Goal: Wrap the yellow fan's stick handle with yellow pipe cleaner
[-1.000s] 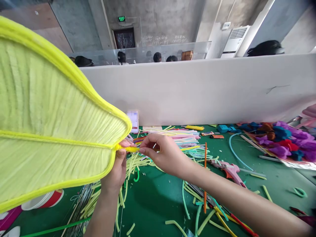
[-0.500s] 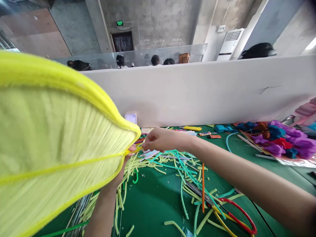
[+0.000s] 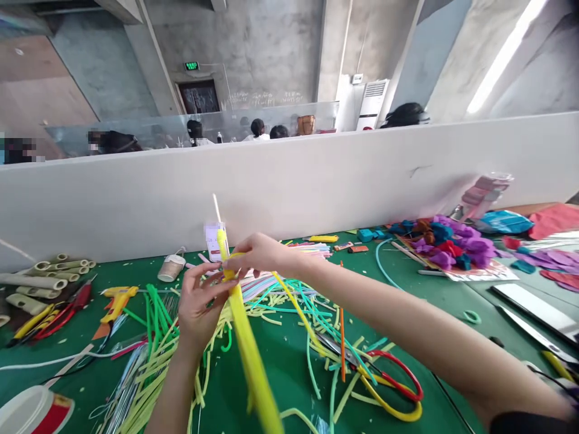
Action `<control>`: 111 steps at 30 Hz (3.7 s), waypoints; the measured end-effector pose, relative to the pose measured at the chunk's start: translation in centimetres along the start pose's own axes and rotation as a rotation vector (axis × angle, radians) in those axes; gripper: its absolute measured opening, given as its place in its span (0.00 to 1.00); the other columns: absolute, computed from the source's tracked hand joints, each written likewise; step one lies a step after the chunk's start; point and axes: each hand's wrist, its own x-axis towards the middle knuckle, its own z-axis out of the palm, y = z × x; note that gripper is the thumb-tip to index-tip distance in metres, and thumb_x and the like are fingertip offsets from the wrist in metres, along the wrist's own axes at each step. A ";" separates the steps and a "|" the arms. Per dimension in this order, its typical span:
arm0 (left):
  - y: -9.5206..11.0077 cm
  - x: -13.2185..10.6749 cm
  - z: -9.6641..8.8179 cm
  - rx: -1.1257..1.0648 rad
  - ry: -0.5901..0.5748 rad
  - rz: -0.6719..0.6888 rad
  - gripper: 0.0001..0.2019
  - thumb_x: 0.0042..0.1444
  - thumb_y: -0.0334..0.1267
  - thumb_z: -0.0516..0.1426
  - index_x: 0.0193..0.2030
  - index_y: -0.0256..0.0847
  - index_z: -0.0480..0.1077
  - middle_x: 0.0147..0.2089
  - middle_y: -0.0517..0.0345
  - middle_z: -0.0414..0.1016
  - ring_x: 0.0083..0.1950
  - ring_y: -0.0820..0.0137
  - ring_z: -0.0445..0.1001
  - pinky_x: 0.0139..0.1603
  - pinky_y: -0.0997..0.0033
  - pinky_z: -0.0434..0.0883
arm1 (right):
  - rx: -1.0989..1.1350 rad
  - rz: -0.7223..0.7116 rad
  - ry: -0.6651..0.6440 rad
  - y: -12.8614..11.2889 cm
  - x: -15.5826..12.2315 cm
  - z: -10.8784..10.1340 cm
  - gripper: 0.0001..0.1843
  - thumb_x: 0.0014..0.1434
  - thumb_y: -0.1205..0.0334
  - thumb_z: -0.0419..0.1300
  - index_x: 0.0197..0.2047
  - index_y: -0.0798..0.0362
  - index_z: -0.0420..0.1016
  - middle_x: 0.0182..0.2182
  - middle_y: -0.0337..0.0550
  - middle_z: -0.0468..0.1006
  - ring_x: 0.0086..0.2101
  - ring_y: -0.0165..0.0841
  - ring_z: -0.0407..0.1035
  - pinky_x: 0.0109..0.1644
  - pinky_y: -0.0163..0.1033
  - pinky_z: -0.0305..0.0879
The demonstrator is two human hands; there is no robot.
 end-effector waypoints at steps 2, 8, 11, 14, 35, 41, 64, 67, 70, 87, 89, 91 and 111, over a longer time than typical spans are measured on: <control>0.8 0.0 -0.2 -0.083 -0.051 -0.057 0.04 0.60 0.37 0.62 0.37 0.47 0.80 0.52 0.55 0.70 0.54 0.63 0.76 0.53 0.63 0.79 | -0.074 -0.091 0.064 0.6 -1.1 0.3 0.08 0.58 0.60 0.65 0.34 0.56 0.82 0.28 0.40 0.79 0.28 0.27 0.66 0.29 0.32 0.58; 3.0 0.2 0.1 -0.324 -0.188 -0.511 0.17 0.54 0.44 0.66 0.48 0.41 0.71 0.47 0.51 0.79 0.45 0.62 0.82 0.45 0.63 0.81 | -0.287 -0.311 0.226 3.0 -3.1 1.1 0.09 0.61 0.59 0.63 0.36 0.55 0.83 0.27 0.38 0.79 0.27 0.28 0.65 0.32 0.33 0.55; 3.3 0.2 0.7 -0.274 -0.186 -0.588 0.16 0.54 0.46 0.66 0.44 0.38 0.74 0.43 0.50 0.81 0.42 0.62 0.82 0.44 0.65 0.80 | -0.313 -0.302 0.337 4.0 -3.7 1.7 0.08 0.61 0.61 0.63 0.35 0.55 0.81 0.28 0.39 0.79 0.28 0.28 0.67 0.33 0.34 0.56; 3.2 0.1 1.0 -0.232 -0.142 -0.605 0.17 0.54 0.46 0.66 0.45 0.38 0.75 0.42 0.50 0.82 0.41 0.63 0.82 0.43 0.66 0.79 | -0.311 -0.255 0.519 4.6 -4.7 2.9 0.09 0.63 0.61 0.60 0.34 0.55 0.79 0.27 0.39 0.79 0.26 0.28 0.65 0.32 0.34 0.57; 4.7 -0.6 1.3 -0.044 -0.129 -0.378 0.05 0.56 0.38 0.64 0.36 0.41 0.79 0.34 0.56 0.80 0.33 0.69 0.77 0.36 0.73 0.76 | -0.261 -0.308 0.680 3.8 -7.1 7.2 0.07 0.65 0.65 0.57 0.36 0.52 0.74 0.32 0.41 0.80 0.27 0.30 0.70 0.31 0.34 0.63; 3.6 0.0 0.6 -0.279 -0.174 -0.547 0.08 0.53 0.43 0.67 0.34 0.40 0.80 0.32 0.57 0.80 0.26 0.71 0.74 0.25 0.74 0.73 | -0.167 -0.350 0.674 5.9 -6.8 7.8 0.07 0.65 0.64 0.58 0.36 0.52 0.77 0.29 0.40 0.78 0.24 0.27 0.65 0.27 0.33 0.60; 3.8 -0.1 1.4 -0.396 -0.193 -0.616 0.09 0.56 0.43 0.65 0.38 0.41 0.78 0.33 0.57 0.78 0.33 0.71 0.75 0.31 0.76 0.72 | 0.198 -0.138 0.347 5.5 -5.1 4.2 0.10 0.59 0.56 0.63 0.35 0.55 0.77 0.30 0.41 0.78 0.29 0.31 0.68 0.33 0.37 0.65; 3.6 0.0 1.2 -0.499 -0.223 -0.685 0.10 0.54 0.43 0.67 0.40 0.41 0.78 0.37 0.56 0.80 0.36 0.69 0.78 0.34 0.75 0.74 | 0.205 -0.147 0.353 5.9 -5.1 4.1 0.10 0.58 0.56 0.64 0.35 0.54 0.77 0.31 0.41 0.78 0.29 0.31 0.68 0.33 0.38 0.65; 3.5 0.1 1.3 -0.589 -0.272 -0.725 0.12 0.53 0.41 0.68 0.43 0.43 0.75 0.40 0.57 0.80 0.39 0.69 0.79 0.37 0.74 0.75 | 0.116 -0.165 0.399 6.0 -5.2 4.0 0.08 0.60 0.57 0.63 0.35 0.53 0.77 0.31 0.42 0.79 0.29 0.31 0.68 0.33 0.37 0.64; 4.4 0.4 -0.2 -0.968 -0.604 -0.921 0.10 0.55 0.42 0.67 0.38 0.38 0.78 0.31 0.56 0.80 0.32 0.71 0.77 0.37 0.74 0.73 | 0.113 -0.450 -0.004 5.1 -5.1 1.1 0.05 0.62 0.58 0.65 0.38 0.50 0.82 0.33 0.41 0.81 0.32 0.32 0.74 0.38 0.39 0.70; 4.3 0.5 -0.8 -0.956 -0.667 -0.924 0.10 0.56 0.44 0.66 0.40 0.40 0.78 0.34 0.54 0.81 0.37 0.68 0.79 0.40 0.71 0.74 | 0.145 -0.449 -0.049 4.8 -5.3 1.2 0.05 0.63 0.60 0.64 0.39 0.50 0.80 0.33 0.40 0.80 0.31 0.31 0.74 0.37 0.39 0.71; 4.5 0.8 -1.5 -0.815 -0.697 -0.831 0.12 0.57 0.44 0.65 0.44 0.42 0.78 0.41 0.53 0.81 0.44 0.66 0.79 0.45 0.69 0.74 | 0.078 -0.452 0.000 4.7 -5.6 1.5 0.03 0.63 0.62 0.64 0.38 0.51 0.79 0.32 0.40 0.78 0.32 0.31 0.73 0.37 0.38 0.70; 5.6 -0.3 1.3 -0.028 -0.244 -0.348 0.04 0.54 0.37 0.67 0.34 0.44 0.77 0.35 0.64 0.81 0.38 0.70 0.77 0.42 0.72 0.70 | -0.629 -0.598 0.398 4.0 -7.1 1.8 0.13 0.65 0.74 0.55 0.37 0.57 0.81 0.33 0.46 0.77 0.32 0.34 0.73 0.35 0.38 0.69</control>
